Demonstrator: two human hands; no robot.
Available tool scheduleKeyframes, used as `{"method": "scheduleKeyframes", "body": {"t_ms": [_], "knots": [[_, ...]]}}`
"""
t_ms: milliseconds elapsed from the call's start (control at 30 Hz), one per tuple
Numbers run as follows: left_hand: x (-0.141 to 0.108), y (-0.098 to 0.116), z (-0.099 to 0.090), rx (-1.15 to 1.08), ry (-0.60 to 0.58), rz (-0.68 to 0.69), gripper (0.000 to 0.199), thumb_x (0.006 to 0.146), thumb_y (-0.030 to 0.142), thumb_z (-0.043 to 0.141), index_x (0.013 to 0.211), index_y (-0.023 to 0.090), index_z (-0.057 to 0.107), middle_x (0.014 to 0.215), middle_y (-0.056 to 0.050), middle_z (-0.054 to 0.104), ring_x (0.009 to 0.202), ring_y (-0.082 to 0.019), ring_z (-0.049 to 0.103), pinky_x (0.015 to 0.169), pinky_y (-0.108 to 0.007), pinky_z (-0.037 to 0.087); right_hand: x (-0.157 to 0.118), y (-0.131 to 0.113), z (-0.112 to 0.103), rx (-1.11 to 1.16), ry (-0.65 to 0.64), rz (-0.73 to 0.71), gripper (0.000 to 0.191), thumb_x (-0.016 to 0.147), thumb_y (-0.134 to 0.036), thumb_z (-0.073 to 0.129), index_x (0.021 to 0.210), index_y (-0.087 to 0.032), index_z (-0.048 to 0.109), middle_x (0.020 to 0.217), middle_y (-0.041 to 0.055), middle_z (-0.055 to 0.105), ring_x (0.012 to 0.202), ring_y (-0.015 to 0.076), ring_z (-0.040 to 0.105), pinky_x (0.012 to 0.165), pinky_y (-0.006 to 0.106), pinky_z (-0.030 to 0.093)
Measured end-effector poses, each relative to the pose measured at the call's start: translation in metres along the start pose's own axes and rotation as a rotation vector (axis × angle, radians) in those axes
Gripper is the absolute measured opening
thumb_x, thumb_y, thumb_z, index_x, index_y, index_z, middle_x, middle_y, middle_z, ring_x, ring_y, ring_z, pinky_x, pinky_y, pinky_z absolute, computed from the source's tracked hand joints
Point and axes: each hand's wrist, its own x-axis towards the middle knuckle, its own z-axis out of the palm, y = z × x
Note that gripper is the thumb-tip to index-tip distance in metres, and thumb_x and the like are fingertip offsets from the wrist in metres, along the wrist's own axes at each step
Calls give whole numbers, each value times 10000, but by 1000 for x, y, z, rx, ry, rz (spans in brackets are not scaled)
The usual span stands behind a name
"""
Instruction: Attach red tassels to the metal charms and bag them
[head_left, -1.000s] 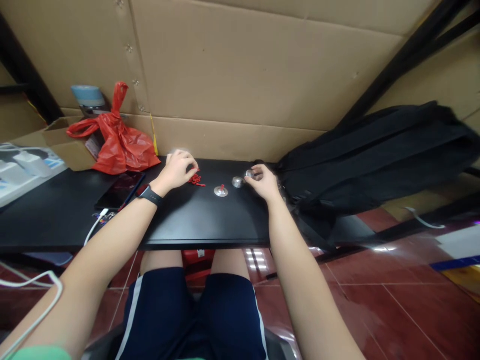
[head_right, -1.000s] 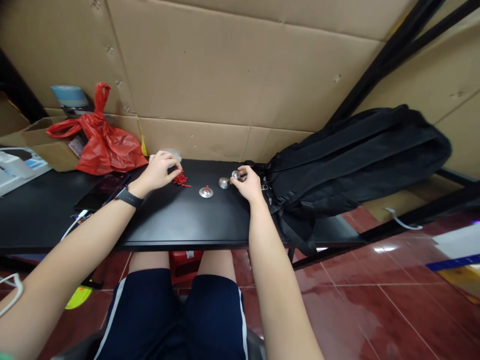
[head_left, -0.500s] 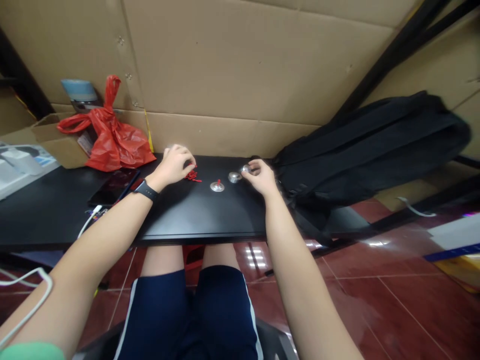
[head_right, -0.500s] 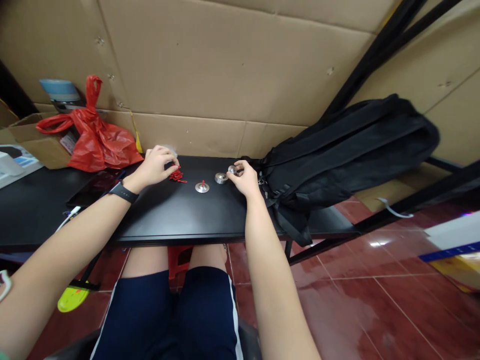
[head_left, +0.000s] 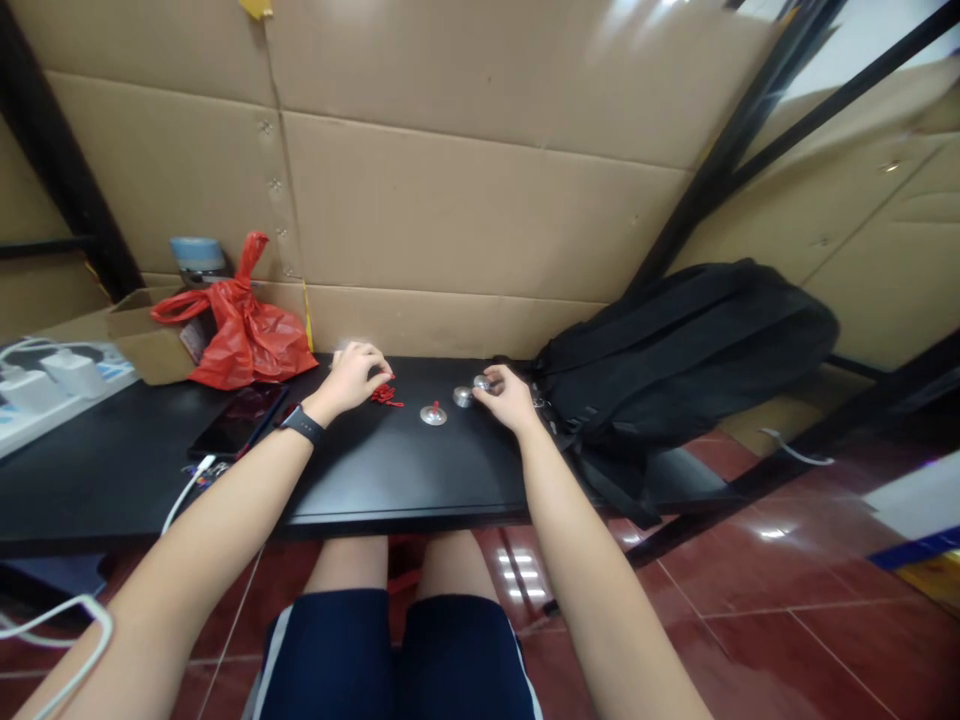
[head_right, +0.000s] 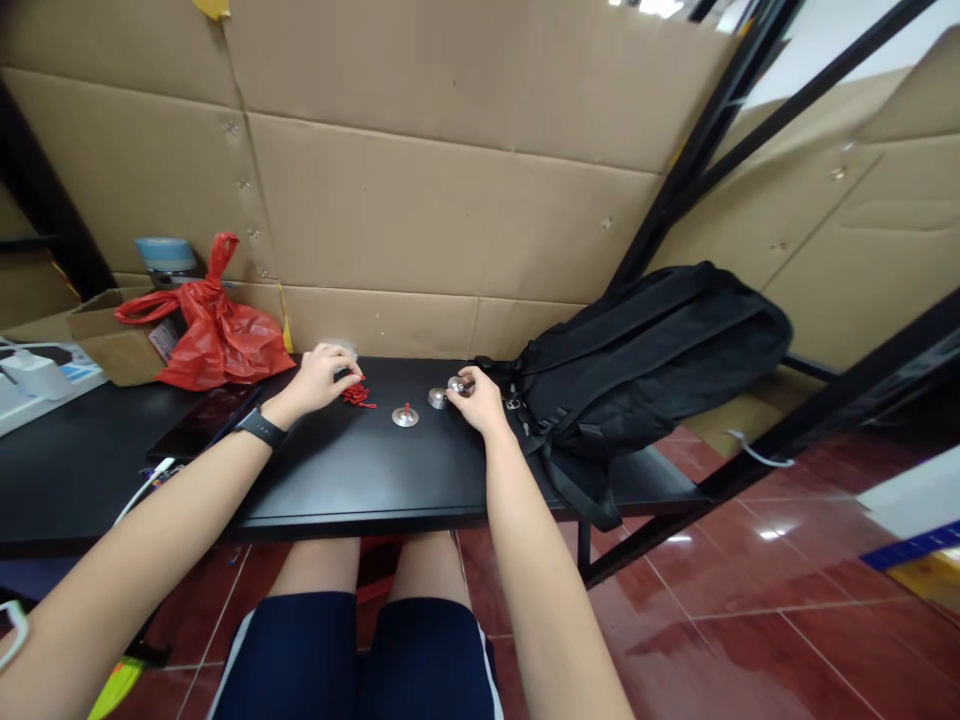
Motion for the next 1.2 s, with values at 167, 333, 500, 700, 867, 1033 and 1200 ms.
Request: {"method": "scheduleKeyframes", "body": {"t_ms": [167, 333, 500, 700, 867, 1033, 1200], "knots": [[1, 1, 5, -13, -22, 37, 121, 909, 313, 656, 864, 237, 740, 1047, -56, 693, 1080, -269, 546, 925, -439, 393, 1, 8, 0, 1, 27, 7, 428, 678, -464, 717, 1010, -206, 637, 945, 56, 689, 677, 174, 588, 702, 348, 512], [0, 5, 7, -28, -32, 42, 136, 923, 312, 642, 875, 237, 744, 1068, -54, 698, 1084, -270, 552, 899, -432, 394, 4, 12, 2, 11, 32, -17, 419, 733, -481, 687, 1044, -206, 629, 1004, 81, 705, 696, 184, 600, 740, 372, 525], [2, 5, 6, -53, -1, 14, 135, 911, 312, 655, 860, 240, 757, 1068, -48, 706, 1067, -262, 565, 922, -432, 401, 6, 11, 3, 17, 17, -71, 394, 807, -482, 613, 1084, -202, 620, 1102, 115, 703, 753, 211, 624, 805, 413, 522], [1, 1, 10, -77, 32, -9, 160, 900, 355, 661, 852, 249, 771, 1069, -47, 717, 1045, -256, 586, 939, -431, 426, 3, -5, 7, 65, -31, -168, 346, 823, -431, 615, 1093, -214, 634, 1110, 96, 703, 815, 222, 636, 761, 381, 537], [9, -4, 18, -141, 46, -48, 166, 880, 368, 669, 853, 247, 780, 1037, -47, 733, 1008, -242, 628, 945, -411, 464, 8, -48, 32, 257, -145, -186, 362, 784, -388, 677, 1111, -238, 634, 1149, 77, 702, 871, 221, 677, 725, 355, 556], [27, -2, 39, -283, 103, -127, 180, 893, 314, 635, 880, 191, 766, 980, -79, 739, 989, -234, 664, 954, -385, 504, 25, -91, 73, 517, -189, -160, 452, 703, -415, 787, 1082, -233, 623, 1120, 73, 720, 947, 228, 717, 813, 368, 582], [17, -2, 57, -277, 220, -185, 139, 897, 267, 627, 930, 185, 734, 1085, -89, 691, 1081, -227, 636, 1035, -411, 473, 16, -94, 95, 705, -181, -120, 497, 679, -427, 840, 1078, -239, 611, 1162, 91, 717, 1054, 240, 711, 917, 388, 574]]}}
